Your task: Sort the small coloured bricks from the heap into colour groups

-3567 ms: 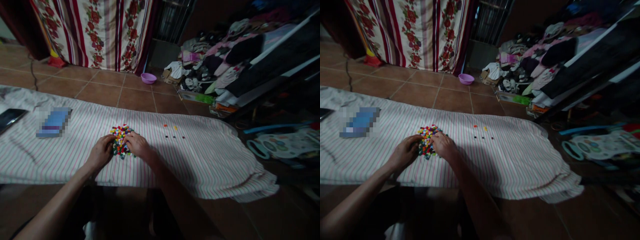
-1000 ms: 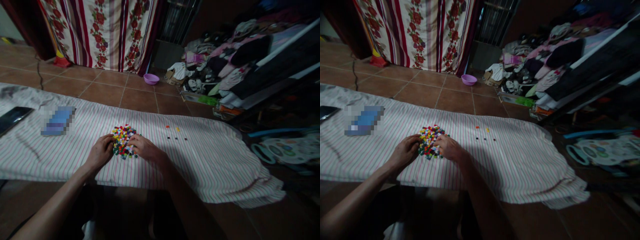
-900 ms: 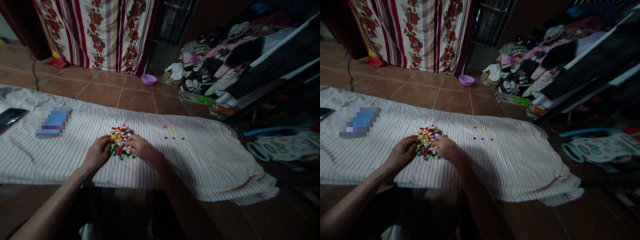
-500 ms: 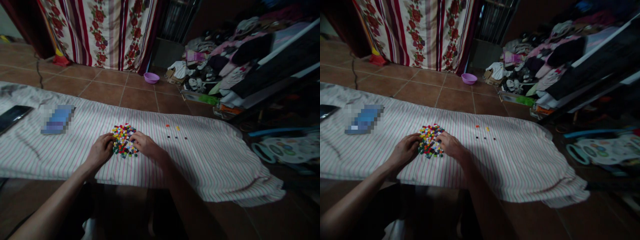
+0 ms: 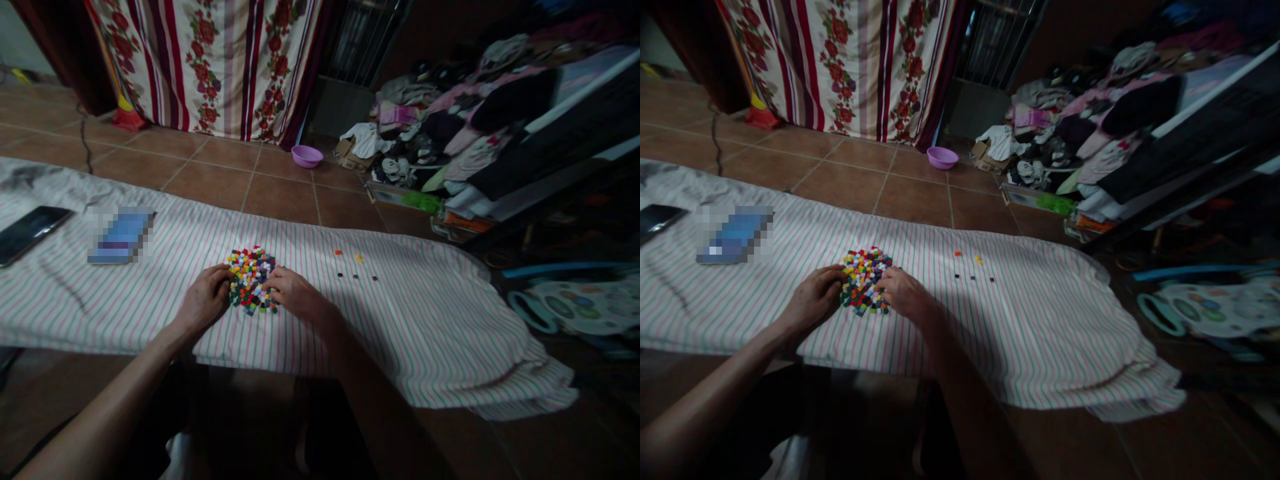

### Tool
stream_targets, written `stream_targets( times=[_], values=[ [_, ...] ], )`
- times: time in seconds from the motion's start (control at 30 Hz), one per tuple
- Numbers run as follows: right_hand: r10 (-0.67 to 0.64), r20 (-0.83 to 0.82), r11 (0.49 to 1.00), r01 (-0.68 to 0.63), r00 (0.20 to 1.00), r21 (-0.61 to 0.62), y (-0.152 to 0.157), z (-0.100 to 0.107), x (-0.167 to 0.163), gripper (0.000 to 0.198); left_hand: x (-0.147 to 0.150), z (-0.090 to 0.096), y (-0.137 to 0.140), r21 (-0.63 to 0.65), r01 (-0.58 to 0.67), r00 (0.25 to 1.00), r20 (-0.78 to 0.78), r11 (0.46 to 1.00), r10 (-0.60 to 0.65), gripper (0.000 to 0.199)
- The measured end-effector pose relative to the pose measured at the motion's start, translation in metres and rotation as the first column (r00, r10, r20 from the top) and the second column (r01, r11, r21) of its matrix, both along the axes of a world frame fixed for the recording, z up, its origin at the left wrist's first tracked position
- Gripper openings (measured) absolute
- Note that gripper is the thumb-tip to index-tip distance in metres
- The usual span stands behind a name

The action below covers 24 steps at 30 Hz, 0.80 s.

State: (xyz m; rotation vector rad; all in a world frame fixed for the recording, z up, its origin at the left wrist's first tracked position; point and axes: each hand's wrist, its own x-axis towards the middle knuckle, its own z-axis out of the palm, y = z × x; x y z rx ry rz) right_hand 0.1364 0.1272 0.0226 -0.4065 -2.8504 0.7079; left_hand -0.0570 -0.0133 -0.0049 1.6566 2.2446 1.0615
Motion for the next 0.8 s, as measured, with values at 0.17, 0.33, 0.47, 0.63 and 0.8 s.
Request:
stream_targets(
  times=[0.17, 0.33, 0.47, 0.63, 0.8],
  values=[
    [-0.043, 0.020, 0.998, 0.042, 0.999, 0.048, -0.004, -0.003, -0.004, 0.019, -0.001, -0.001, 0.001, -0.019, 0.006, 1.000, 0.006, 1.000, -0.006, 0.030],
    [-0.058, -0.039, 0.998, 0.057, 0.998, -0.026, -0.001, 0.000, -0.002, 0.022, 0.000, 0.003, 0.003, -0.045, -0.004, 1.000, 0.017, 0.999, 0.004, 0.034],
    [-0.097, -0.130, 0.991, 0.083, 0.987, -0.107, 0.003, 0.005, 0.002, 0.027, 0.001, 0.003, 0.006, -0.020, -0.031, 0.999, 0.007, 0.999, 0.031, 0.031],
    [-0.180, -0.203, 0.980, 0.157, 0.962, -0.125, 0.007, 0.004, 0.011, 0.022, 0.006, 0.004, 0.008, -0.044, -0.099, 0.995, -0.021, 0.994, 0.098, 0.031],
    [-0.341, -0.269, 0.940, 0.327, 0.901, -0.097, 0.031, 0.007, 0.041, 0.017, 0.014, 0.008, 0.010, -0.042, -0.161, 0.986, -0.056, 0.986, 0.158, 0.031]
  ],
)
